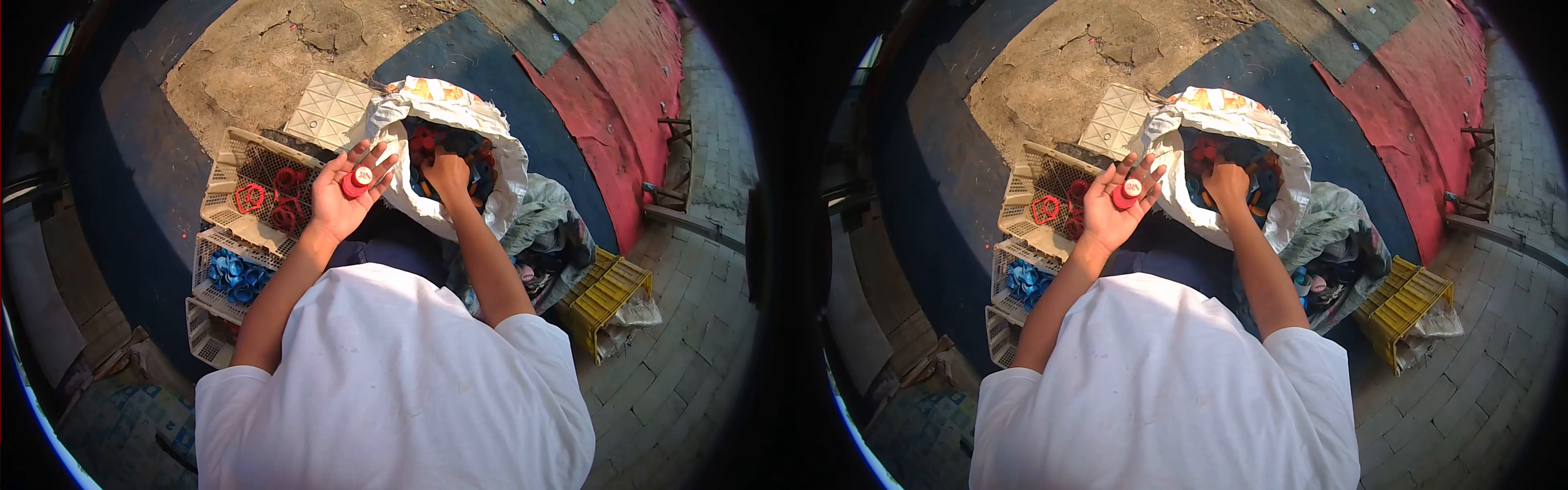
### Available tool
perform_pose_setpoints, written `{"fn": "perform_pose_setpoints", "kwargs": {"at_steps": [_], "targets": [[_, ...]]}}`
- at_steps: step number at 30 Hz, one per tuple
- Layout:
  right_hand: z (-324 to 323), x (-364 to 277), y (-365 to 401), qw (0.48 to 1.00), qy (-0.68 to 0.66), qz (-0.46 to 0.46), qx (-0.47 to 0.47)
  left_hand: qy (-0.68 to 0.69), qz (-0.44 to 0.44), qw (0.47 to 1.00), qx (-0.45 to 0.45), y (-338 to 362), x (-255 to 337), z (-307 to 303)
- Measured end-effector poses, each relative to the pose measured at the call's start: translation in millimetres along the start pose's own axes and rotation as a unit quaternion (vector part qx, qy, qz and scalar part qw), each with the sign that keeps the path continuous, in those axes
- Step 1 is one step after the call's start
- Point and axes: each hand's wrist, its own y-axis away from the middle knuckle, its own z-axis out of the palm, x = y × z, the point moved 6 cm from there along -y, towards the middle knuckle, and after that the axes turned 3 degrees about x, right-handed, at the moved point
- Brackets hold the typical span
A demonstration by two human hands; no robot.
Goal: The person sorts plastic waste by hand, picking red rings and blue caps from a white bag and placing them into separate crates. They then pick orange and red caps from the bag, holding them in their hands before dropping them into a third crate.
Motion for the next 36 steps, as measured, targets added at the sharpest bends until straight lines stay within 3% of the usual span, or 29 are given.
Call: {"fn": "perform_pose_setpoints", "kwargs": {"at_steps": [10, 13, 16, 19, 25, 36], "targets": [[2, -2, -1, 0.998, -0.064, 0.025, -0.001, -0.008, -0.015, 1.000, 0.000, -3, -6, -2], [-9, -2, 8, 0.990, -0.138, 0.031, 0.015, -0.015, -0.016, 1.000, 0.002, -1, -5, 0], [-31, 1, 22, 0.984, -0.169, 0.009, 0.050, -0.014, -0.012, 1.000, -0.002, -1, -2, 0], [-54, 8, 42, 0.948, -0.270, -0.063, 0.156, -0.013, -0.012, 1.000, -0.005, -2, -1, -1], [-125, -7, 87, 0.903, -0.364, -0.090, 0.209, -0.019, -0.027, 0.999, -0.007, -7, -6, 4], [-195, -66, 130, 0.886, -0.293, -0.234, 0.271, -0.054, -0.102, 0.992, -0.047, -21, -42, 25]]}}
